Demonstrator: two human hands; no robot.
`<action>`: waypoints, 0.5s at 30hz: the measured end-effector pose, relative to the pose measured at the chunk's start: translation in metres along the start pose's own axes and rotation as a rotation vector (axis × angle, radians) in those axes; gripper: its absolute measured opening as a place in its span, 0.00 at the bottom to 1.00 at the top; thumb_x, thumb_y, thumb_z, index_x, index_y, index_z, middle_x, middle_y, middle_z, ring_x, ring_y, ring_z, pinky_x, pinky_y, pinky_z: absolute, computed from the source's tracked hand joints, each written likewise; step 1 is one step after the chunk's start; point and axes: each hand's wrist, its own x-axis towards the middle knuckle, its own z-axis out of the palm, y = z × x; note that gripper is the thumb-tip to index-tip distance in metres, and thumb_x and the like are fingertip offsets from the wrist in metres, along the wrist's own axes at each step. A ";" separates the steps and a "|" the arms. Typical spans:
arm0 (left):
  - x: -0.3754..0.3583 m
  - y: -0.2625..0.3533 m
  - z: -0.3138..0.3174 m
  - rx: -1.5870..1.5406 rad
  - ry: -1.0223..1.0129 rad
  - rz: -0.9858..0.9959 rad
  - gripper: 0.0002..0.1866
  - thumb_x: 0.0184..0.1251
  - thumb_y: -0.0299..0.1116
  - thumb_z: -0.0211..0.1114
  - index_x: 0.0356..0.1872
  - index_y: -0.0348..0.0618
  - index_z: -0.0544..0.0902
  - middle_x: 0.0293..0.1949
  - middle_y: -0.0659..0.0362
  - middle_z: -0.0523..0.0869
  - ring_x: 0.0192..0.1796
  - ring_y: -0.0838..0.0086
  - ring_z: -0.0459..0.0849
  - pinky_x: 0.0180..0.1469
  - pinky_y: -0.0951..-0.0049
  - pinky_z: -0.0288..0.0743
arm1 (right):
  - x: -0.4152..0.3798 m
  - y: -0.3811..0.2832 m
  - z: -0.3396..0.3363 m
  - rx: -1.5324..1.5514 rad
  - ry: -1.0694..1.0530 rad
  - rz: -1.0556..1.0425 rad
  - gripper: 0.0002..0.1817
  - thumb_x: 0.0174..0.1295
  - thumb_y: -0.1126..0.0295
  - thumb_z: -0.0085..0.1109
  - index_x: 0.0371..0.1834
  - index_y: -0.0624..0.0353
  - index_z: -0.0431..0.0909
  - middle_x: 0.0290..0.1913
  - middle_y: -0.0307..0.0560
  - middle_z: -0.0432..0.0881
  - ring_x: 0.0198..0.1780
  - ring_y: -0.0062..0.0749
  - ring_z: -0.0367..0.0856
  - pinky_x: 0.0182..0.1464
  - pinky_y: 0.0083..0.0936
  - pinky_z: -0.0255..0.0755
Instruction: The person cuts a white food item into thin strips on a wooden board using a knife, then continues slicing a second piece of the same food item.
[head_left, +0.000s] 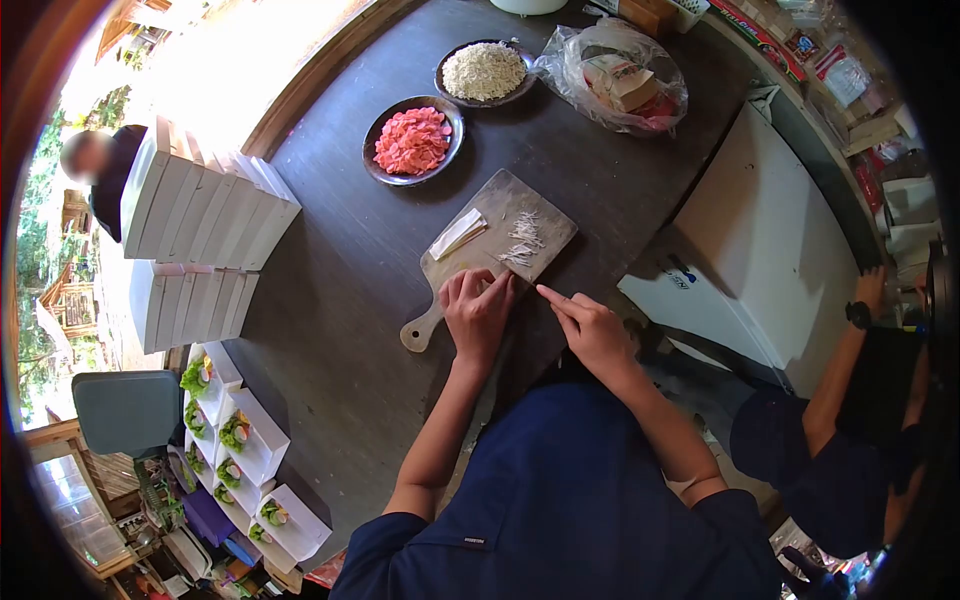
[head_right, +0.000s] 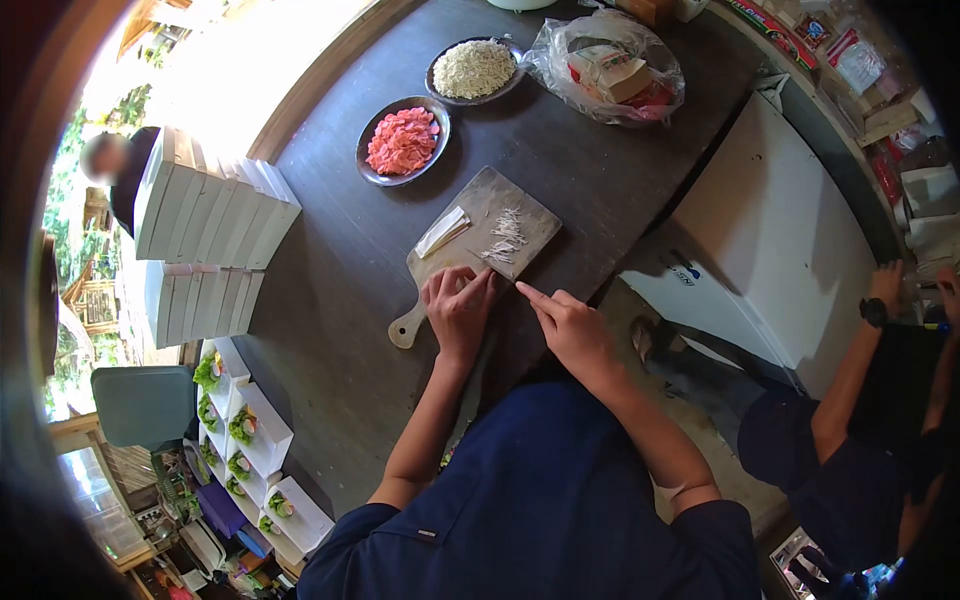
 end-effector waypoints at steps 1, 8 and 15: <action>-0.001 0.000 0.000 0.000 -0.001 -0.002 0.11 0.62 0.35 0.83 0.46 0.56 0.97 0.43 0.65 0.87 0.53 0.64 0.85 0.61 0.58 0.73 | -0.001 -0.001 -0.001 0.000 -0.002 0.000 0.26 0.79 0.68 0.64 0.77 0.31 0.83 0.34 0.49 0.81 0.34 0.52 0.87 0.39 0.48 0.84; -0.003 0.001 0.001 0.005 0.015 -0.006 0.10 0.62 0.35 0.83 0.45 0.55 0.96 0.43 0.65 0.86 0.53 0.65 0.85 0.63 0.57 0.74 | -0.008 -0.005 -0.009 -0.029 -0.009 -0.003 0.26 0.79 0.68 0.64 0.78 0.31 0.82 0.34 0.48 0.81 0.33 0.50 0.88 0.38 0.46 0.85; -0.003 0.001 0.003 0.011 0.013 -0.006 0.11 0.61 0.35 0.84 0.45 0.56 0.97 0.43 0.65 0.87 0.53 0.64 0.86 0.60 0.57 0.74 | -0.008 -0.007 -0.008 -0.094 -0.020 0.000 0.26 0.79 0.69 0.64 0.78 0.32 0.83 0.34 0.50 0.80 0.34 0.52 0.89 0.37 0.47 0.86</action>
